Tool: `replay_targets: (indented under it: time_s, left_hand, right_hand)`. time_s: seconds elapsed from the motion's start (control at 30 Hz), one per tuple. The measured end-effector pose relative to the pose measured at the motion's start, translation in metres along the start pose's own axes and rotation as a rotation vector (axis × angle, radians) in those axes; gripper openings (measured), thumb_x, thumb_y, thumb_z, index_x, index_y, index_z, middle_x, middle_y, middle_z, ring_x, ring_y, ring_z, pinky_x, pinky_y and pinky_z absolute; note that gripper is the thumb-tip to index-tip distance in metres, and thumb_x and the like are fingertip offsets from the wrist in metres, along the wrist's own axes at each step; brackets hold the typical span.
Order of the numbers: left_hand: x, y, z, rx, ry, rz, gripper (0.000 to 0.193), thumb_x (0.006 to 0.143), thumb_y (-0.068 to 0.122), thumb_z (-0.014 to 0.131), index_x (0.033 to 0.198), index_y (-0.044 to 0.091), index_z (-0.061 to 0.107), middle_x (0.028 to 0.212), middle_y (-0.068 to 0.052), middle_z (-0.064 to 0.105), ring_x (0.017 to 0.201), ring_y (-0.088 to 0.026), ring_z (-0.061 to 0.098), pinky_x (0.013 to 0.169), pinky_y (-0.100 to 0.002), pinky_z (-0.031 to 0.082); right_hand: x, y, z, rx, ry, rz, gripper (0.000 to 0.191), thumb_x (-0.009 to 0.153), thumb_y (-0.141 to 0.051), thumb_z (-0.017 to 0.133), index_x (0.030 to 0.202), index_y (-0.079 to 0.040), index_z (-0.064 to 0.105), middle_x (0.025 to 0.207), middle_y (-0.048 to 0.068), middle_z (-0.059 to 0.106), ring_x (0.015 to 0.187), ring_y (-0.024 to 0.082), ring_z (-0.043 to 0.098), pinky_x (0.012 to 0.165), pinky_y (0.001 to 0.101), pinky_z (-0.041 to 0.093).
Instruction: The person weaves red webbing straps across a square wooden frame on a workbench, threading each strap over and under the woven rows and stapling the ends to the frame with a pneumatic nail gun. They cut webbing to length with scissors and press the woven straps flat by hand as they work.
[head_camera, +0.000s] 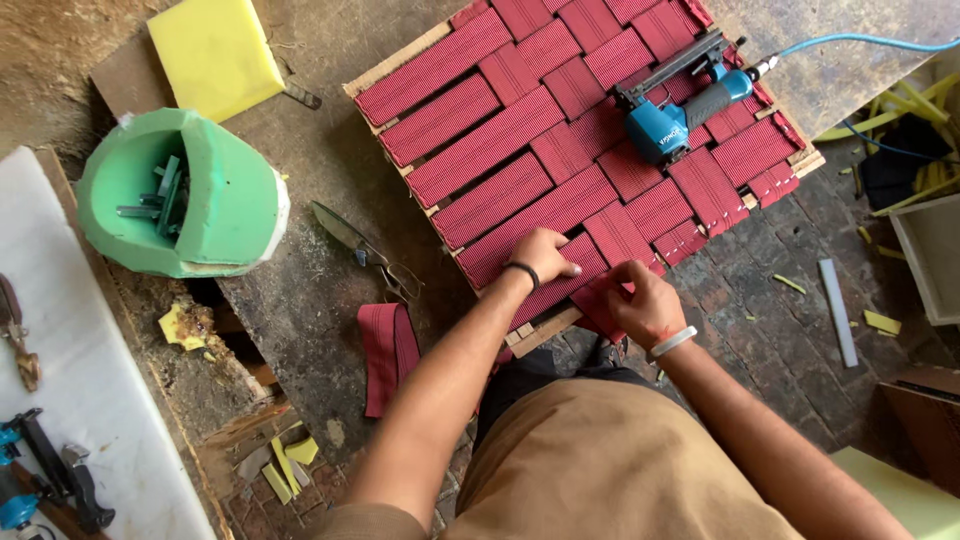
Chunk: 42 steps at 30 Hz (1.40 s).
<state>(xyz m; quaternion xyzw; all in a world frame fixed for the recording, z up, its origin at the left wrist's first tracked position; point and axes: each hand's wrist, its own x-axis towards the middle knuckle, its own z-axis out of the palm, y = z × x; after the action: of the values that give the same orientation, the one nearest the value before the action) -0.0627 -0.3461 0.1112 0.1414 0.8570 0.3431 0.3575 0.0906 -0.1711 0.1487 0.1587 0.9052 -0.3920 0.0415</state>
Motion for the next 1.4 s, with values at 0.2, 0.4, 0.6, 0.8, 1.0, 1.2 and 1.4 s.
replay_targets:
  time_s: [0.2,0.4,0.6,0.8,1.0,1.2,1.4]
  left_hand:
    - [-0.029,0.008,-0.014,-0.251,0.369,0.050,0.023,0.078,0.028,0.087,0.089,0.010,0.078,0.078,-0.007,0.078,0.070,-0.018,0.076,0.067,-0.035,0.060]
    - [0.005,0.019,-0.065,-0.074,0.438,0.155,0.014,0.077,0.024,0.083,0.086,0.014,0.079,0.081,-0.006,0.078,0.072,-0.021,0.075,0.066,-0.037,0.059]
    - [0.059,-0.012,-0.088,0.302,0.767,0.189,0.009,0.088,0.016,0.071,0.094,0.015,0.078,0.096,-0.010,0.078,0.093,-0.031,0.073,0.086,-0.045,0.058]
    - [0.117,-0.043,-0.134,0.394,0.068,-0.166,0.029,0.091,0.024,0.067,0.118,0.028,0.078,0.120,-0.009,0.073,0.109,-0.028,0.070,0.098,-0.041,0.055]
    - [0.134,-0.045,-0.149,0.408,-0.327,-0.111,0.047,0.088,0.011,0.059,0.131,0.029,0.068,0.119,-0.007,0.076,0.107,-0.026,0.074,0.094,-0.041,0.059]
    - [0.151,-0.047,-0.137,0.664,-0.365,-0.136,0.042,0.092,0.012,0.056,0.129,0.027,0.070,0.122,-0.006,0.073,0.107,-0.027,0.071,0.091,-0.045,0.059]
    - [0.103,-0.050,-0.120,0.342,0.245,-0.184,0.027,0.093,0.013,0.063,0.108,0.027,0.081,0.103,-0.004,0.080,0.088,-0.022,0.077,0.081,-0.043,0.061]
  right_hand:
    - [-0.008,-0.054,-0.026,-0.270,0.191,-0.222,0.025,0.082,-0.023,0.078,0.104,-0.013,0.070,0.117,0.011,0.066,0.103,0.034,0.067,0.084,0.0427,0.057]
    - [0.044,-0.080,-0.002,-0.316,-0.104,-0.532,0.074,0.080,-0.042,0.073,0.145,-0.013,0.052,0.154,0.015,0.045,0.137,0.036,0.046,0.110,0.0494,0.040]
    - [0.096,-0.073,0.033,-0.467,-0.179,-0.589,0.095,0.087,-0.066,0.057,0.156,-0.006,0.034,0.164,0.015,0.032,0.152,0.032,0.026,0.123,0.0490,0.017]
    - [0.129,-0.077,0.038,-0.607,-0.316,-0.570,0.097,0.085,-0.072,0.051,0.155,-0.008,0.035,0.162,0.013,0.033,0.153,0.028,0.024,0.125,0.0492,0.009]
    - [0.142,-0.107,0.028,-0.660,-0.410,-0.482,0.102,0.079,-0.073,0.055,0.156,-0.010,0.033,0.162,0.013,0.033,0.152,0.027,0.023,0.123,0.0518,0.007]
    - [0.156,-0.114,0.026,-0.630,-0.483,-0.440,0.103,0.073,-0.069,0.063,0.155,-0.012,0.039,0.161,0.012,0.038,0.151,0.029,0.028,0.117,0.0563,0.010]
    - [0.170,-0.071,0.017,0.129,-0.277,-0.642,0.048,0.084,-0.039,0.068,0.122,-0.011,0.073,0.128,0.010,0.073,0.133,0.025,0.061,0.120,0.0472,0.033]
